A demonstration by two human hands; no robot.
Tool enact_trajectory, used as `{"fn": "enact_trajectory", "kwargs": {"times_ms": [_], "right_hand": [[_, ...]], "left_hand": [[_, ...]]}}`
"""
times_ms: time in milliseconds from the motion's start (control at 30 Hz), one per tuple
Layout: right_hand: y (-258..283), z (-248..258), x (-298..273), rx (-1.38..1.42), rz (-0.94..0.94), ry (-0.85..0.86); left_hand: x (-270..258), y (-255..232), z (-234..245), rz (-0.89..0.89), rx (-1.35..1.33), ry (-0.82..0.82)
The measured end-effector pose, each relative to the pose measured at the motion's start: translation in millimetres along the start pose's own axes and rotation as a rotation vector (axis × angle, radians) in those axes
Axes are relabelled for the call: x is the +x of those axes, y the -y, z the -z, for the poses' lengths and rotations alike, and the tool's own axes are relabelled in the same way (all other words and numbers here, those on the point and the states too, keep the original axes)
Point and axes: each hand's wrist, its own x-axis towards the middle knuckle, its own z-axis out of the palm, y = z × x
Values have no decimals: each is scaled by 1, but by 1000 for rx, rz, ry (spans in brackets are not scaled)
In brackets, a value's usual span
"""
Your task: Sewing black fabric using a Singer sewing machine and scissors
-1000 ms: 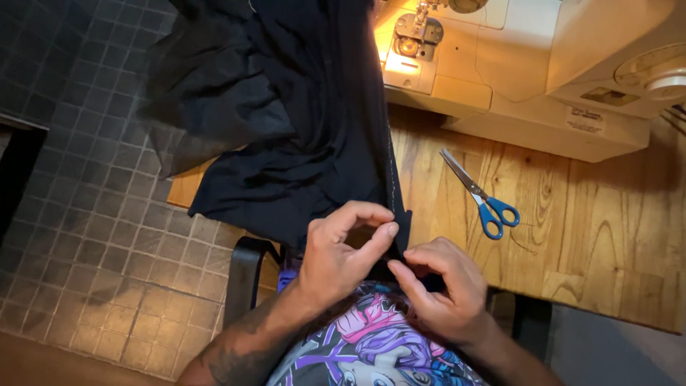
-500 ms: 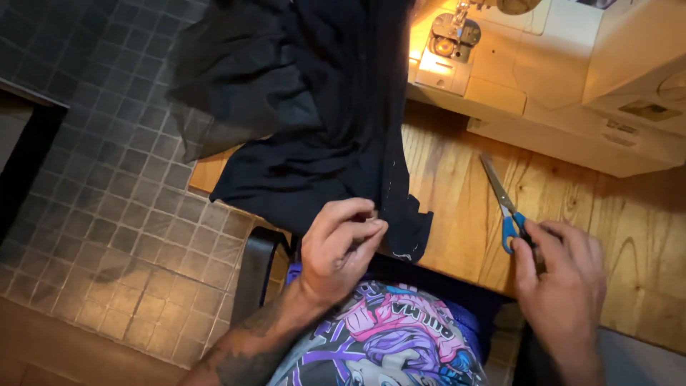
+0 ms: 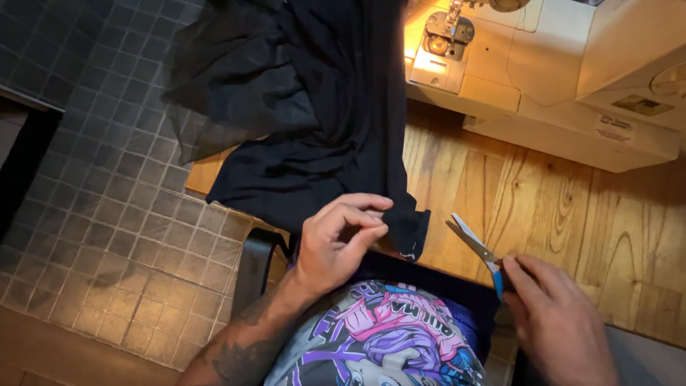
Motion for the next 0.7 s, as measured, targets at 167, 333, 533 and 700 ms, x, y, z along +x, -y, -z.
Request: {"fn": "enact_trajectory", "kwargs": {"times_ms": [167, 333, 533, 700], "right_hand": [[7, 1, -3, -75, -80, 51], [37, 35, 14, 197, 79, -222], [61, 43, 30, 172, 296, -283], [65, 44, 36, 60, 308, -297]], "left_hand": [[-4, 7, -6, 116, -144, -99], [-4, 10, -5, 113, -169, -126], [-4, 6, -6, 133, -226, -107], [-2, -2, -4, 120, -175, -72]]}}
